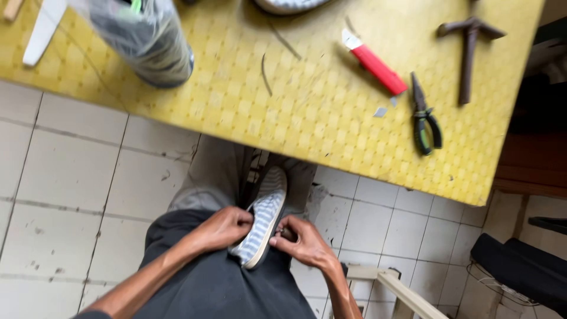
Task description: The person is sewing the sole of a striped slip-on shoe using a needle and thread. They hold the shoe on their lap and repeatedly push the needle through the sole while pulling the thread to secure the stitches.
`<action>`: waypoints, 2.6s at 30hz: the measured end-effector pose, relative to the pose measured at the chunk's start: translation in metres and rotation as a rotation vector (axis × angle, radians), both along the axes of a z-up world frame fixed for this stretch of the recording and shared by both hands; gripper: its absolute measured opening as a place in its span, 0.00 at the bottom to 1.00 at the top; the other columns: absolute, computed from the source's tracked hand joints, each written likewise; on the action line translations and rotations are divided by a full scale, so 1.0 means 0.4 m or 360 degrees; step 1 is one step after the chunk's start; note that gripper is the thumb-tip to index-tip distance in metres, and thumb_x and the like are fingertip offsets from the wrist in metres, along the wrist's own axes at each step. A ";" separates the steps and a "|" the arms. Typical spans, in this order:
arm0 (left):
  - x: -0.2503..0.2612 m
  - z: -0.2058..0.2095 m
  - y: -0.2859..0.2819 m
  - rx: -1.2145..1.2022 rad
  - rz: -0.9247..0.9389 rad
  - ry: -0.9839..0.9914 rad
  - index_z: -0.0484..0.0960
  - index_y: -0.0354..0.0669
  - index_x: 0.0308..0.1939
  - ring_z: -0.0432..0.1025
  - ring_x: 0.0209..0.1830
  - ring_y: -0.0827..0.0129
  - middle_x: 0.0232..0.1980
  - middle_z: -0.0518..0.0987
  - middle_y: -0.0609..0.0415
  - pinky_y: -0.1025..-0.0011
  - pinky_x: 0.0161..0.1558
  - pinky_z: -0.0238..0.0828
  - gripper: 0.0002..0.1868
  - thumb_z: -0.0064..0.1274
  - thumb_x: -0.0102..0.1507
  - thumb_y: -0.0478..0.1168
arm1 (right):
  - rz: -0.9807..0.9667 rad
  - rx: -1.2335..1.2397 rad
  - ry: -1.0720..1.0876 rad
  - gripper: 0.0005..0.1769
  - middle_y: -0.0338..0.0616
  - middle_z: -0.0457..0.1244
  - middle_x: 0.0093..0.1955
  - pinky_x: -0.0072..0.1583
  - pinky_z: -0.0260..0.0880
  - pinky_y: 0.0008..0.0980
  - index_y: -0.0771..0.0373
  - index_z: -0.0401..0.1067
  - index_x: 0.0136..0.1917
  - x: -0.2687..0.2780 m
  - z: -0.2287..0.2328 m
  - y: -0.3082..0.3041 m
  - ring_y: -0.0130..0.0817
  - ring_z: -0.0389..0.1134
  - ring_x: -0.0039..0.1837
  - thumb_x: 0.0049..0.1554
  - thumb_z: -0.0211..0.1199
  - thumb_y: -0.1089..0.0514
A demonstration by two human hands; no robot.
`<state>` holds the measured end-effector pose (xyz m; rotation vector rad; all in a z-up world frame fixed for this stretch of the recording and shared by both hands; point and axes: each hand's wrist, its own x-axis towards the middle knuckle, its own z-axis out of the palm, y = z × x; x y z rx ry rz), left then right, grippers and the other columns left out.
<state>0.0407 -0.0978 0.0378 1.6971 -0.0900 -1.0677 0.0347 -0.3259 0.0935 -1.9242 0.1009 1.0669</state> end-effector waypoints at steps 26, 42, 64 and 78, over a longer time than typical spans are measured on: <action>0.026 0.091 -0.003 -0.0323 0.0310 0.0550 0.90 0.41 0.42 0.64 0.30 0.86 0.33 0.78 0.67 0.84 0.32 0.59 0.13 0.49 0.63 0.35 | -0.0193 -0.0190 0.0197 0.17 0.32 0.50 0.34 0.43 0.50 0.28 0.53 0.63 0.46 -0.072 -0.005 0.004 0.24 0.49 0.37 0.56 0.65 0.43; 0.029 0.091 -0.004 -0.0274 0.0030 0.0304 0.91 0.57 0.40 0.49 0.21 0.84 0.19 0.58 0.69 0.80 0.25 0.45 0.11 0.53 0.61 0.45 | 0.0288 -0.0412 0.0078 0.18 0.29 0.58 0.35 0.41 0.54 0.29 0.50 0.64 0.38 -0.011 0.041 0.018 0.23 0.55 0.37 0.54 0.61 0.37; 0.010 -0.033 -0.014 -0.0340 -0.0098 0.0188 0.56 0.53 0.20 0.48 0.27 0.84 0.24 0.53 0.68 0.73 0.27 0.41 0.16 0.46 0.58 0.35 | -0.0260 -0.0195 -0.0280 0.10 0.30 0.60 0.30 0.39 0.58 0.27 0.52 0.77 0.45 -0.160 -0.150 -0.033 0.22 0.57 0.34 0.55 0.65 0.46; -0.061 -0.104 -0.037 -0.0384 0.0256 0.0171 0.62 0.37 0.68 0.73 0.24 0.72 0.30 0.79 0.52 0.76 0.26 0.69 0.34 0.54 0.58 0.36 | -0.0829 -0.0224 -0.0347 0.16 0.42 0.65 0.29 0.41 0.66 0.31 0.58 0.77 0.45 -0.233 -0.185 -0.035 0.31 0.64 0.35 0.45 0.77 0.52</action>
